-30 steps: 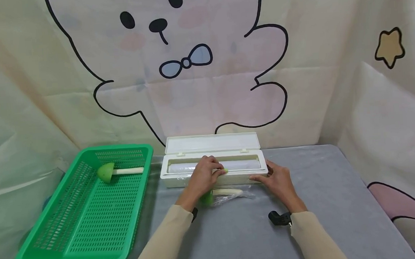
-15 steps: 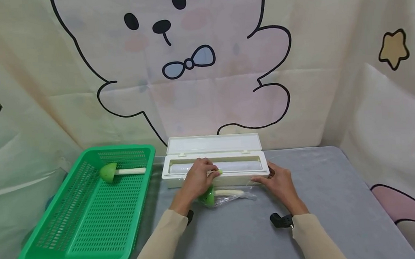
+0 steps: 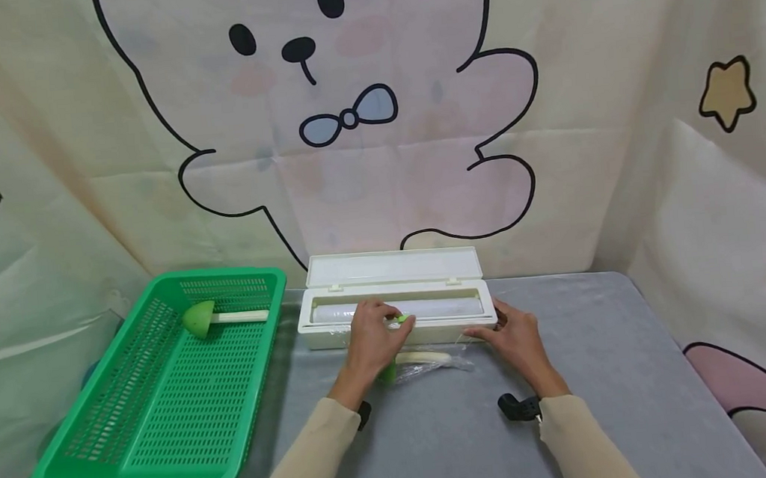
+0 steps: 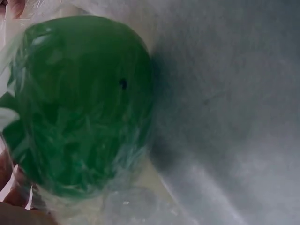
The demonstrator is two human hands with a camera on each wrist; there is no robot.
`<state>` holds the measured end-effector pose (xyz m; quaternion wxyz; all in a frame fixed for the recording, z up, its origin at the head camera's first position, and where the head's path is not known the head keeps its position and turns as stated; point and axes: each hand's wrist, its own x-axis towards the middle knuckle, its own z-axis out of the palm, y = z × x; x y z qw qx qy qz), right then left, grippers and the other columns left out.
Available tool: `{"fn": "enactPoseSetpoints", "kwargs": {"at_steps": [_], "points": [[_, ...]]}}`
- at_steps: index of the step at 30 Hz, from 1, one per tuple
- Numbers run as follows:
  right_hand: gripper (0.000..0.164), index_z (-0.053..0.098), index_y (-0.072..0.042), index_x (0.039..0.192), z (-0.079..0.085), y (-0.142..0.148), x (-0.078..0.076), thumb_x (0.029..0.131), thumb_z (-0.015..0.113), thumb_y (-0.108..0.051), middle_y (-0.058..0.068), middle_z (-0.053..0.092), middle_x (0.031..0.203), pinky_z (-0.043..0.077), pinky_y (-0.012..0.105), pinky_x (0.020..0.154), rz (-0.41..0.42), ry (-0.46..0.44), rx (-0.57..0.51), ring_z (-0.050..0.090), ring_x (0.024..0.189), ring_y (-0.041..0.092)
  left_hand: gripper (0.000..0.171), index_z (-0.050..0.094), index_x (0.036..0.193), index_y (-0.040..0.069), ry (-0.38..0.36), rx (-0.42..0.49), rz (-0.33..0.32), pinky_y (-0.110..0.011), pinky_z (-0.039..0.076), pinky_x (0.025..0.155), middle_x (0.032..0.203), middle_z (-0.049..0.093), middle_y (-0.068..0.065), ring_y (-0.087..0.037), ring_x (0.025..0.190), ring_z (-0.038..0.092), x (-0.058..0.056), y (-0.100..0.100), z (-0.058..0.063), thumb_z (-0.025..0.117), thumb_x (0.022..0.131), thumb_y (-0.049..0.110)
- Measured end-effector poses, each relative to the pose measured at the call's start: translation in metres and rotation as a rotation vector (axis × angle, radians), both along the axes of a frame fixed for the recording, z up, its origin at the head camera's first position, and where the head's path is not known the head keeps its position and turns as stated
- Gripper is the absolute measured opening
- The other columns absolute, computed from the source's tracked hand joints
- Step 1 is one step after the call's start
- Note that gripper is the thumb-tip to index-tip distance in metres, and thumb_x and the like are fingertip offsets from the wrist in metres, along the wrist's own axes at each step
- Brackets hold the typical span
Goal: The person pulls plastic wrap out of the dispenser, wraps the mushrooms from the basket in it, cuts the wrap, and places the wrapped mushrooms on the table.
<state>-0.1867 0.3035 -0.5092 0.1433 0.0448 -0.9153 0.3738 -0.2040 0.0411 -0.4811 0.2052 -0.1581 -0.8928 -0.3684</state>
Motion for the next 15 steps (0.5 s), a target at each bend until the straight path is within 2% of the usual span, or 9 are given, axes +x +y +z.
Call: {"fn": "enactPoseSetpoints", "kwargs": {"at_steps": [4,9,12,15], "points": [[0.082,0.054,0.004,0.142,-0.0013,0.0014,-0.0011,0.075,0.092,-0.024,0.028,0.066,0.121,0.059,0.04,0.074,0.009,0.004,0.002,0.071,0.099,0.037,0.019,0.077,0.077,0.004,0.003,0.061,-0.01,-0.038,0.048,0.078,0.077,0.066,-0.006,-0.024,0.081,0.058,-0.0011,0.0016,-0.0021,0.084,0.082,0.021],[0.081,0.055,0.004,0.142,-0.0023,0.0027,-0.0019,0.075,0.092,-0.024,0.028,0.066,0.121,0.059,0.044,0.074,0.022,0.006,-0.015,0.072,0.098,0.037,0.018,0.075,0.076,0.003,-0.017,0.1,-0.009,-0.036,0.048,0.075,0.079,0.065,-0.007,-0.024,0.08,0.057,-0.0005,0.0026,-0.0021,0.083,0.081,0.018],[0.08,0.055,0.003,0.142,-0.0024,0.0029,-0.002,0.075,0.092,-0.023,0.027,0.066,0.121,0.06,0.037,0.073,0.024,-0.002,-0.03,0.072,0.097,0.037,0.017,0.074,0.076,0.003,-0.036,0.114,-0.005,-0.036,0.048,0.075,0.081,0.065,-0.008,-0.024,0.081,0.058,0.0,0.0031,-0.0025,0.083,0.081,0.016],[0.08,0.056,0.003,0.141,-0.0018,0.0027,-0.0015,0.075,0.092,-0.023,0.028,0.066,0.121,0.06,0.037,0.074,0.02,-0.006,-0.041,0.071,0.099,0.037,0.016,0.074,0.076,0.003,-0.036,0.118,0.001,-0.035,0.048,0.075,0.08,0.065,-0.007,-0.023,0.082,0.058,-0.0006,0.003,-0.0037,0.082,0.08,0.016]]}}
